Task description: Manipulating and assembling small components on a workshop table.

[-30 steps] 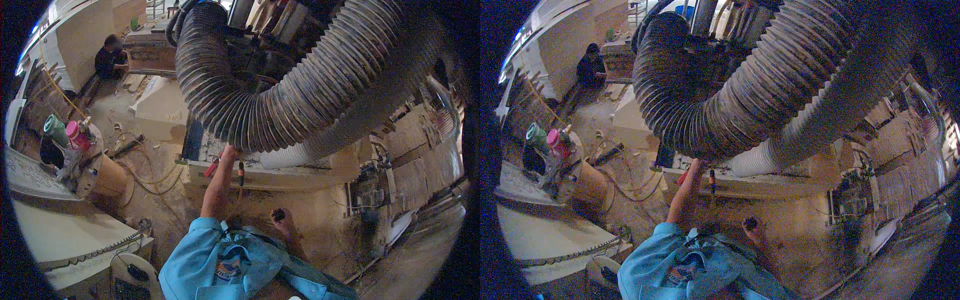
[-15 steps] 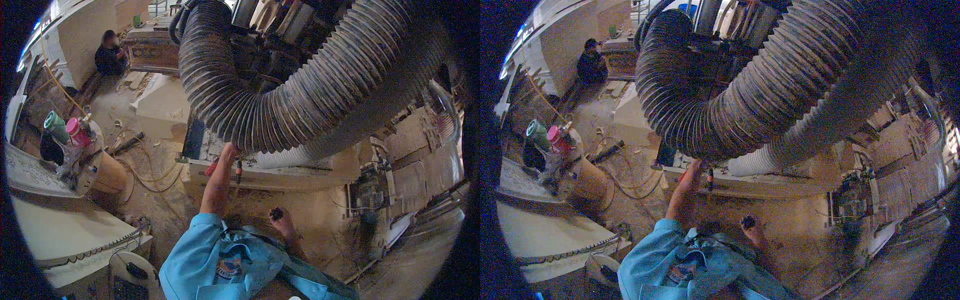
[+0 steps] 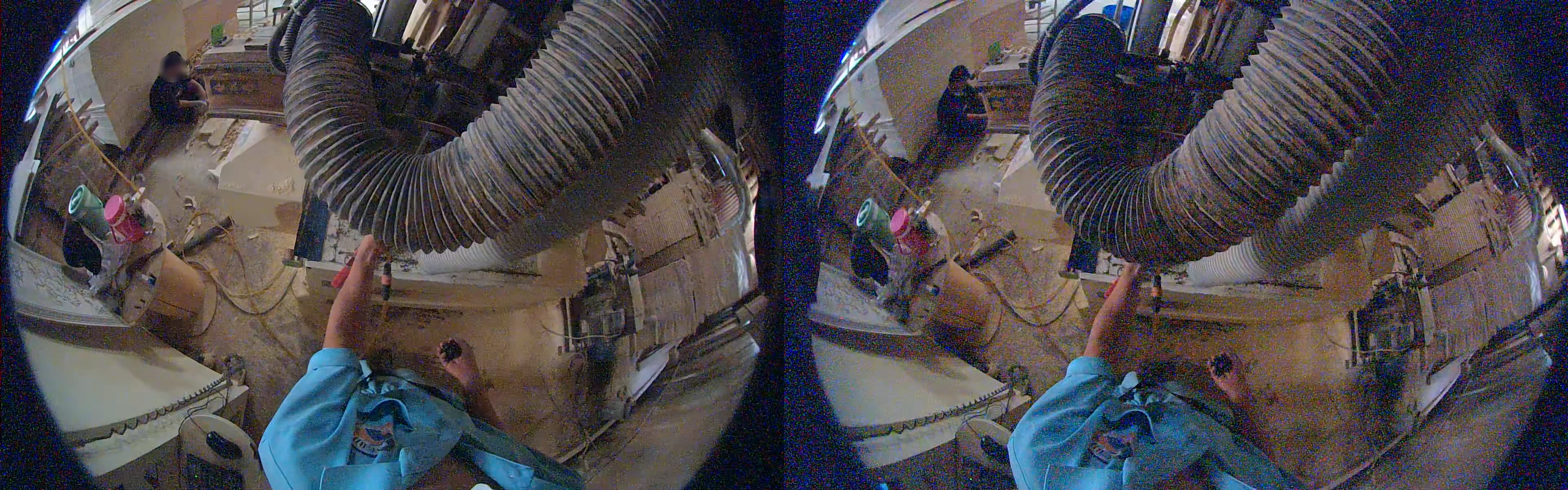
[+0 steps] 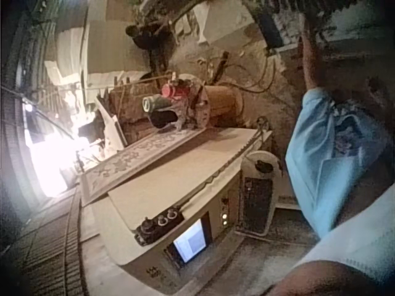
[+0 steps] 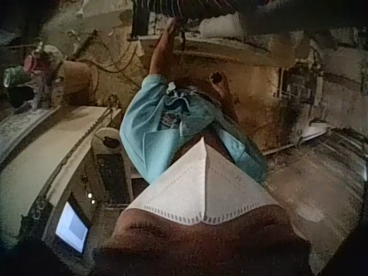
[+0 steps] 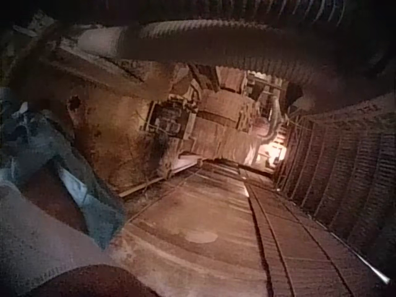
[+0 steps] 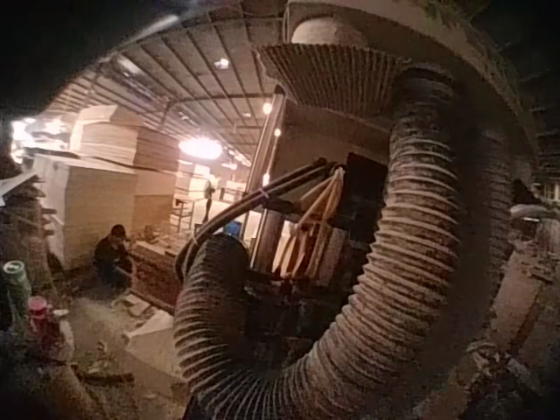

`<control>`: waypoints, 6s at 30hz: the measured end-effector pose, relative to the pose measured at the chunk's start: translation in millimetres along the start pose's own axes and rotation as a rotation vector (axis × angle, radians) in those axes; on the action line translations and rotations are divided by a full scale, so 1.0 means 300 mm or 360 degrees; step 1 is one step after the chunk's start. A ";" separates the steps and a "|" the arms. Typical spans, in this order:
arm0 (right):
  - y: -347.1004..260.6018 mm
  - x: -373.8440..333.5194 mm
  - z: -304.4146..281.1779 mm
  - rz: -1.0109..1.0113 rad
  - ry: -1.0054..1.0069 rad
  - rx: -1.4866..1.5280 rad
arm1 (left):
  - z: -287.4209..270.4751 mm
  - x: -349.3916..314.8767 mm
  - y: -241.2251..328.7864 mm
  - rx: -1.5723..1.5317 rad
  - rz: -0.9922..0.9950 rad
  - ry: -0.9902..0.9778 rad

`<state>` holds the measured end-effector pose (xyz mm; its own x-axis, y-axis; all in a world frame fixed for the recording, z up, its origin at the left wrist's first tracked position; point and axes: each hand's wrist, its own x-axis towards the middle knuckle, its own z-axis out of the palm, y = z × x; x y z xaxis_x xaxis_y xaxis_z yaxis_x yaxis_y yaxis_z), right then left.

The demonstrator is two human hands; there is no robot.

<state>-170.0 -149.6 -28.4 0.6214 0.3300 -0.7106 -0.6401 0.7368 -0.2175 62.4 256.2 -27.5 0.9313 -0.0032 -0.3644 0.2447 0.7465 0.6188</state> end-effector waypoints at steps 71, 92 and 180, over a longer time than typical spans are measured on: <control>0.432 -0.243 0.817 0.0645 -0.0848 -0.0607 | 0.194 -1.309 0.452 0.2810 0.0406 -0.0598; 0.485 -0.176 0.754 0.0520 -0.0719 -0.0461 | 0.223 -1.300 0.467 0.2980 0.0268 -0.0615; 0.446 -0.157 0.701 0.0439 -0.1227 -0.0008 | 0.288 -1.289 0.470 0.2900 0.0207 -0.0698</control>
<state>-189.9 57.4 116.7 0.5761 0.8135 -0.0797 -0.8164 0.5677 -0.1064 -239.9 305.3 260.6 0.8869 -0.3803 -0.2622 -0.1491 -0.7729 0.6168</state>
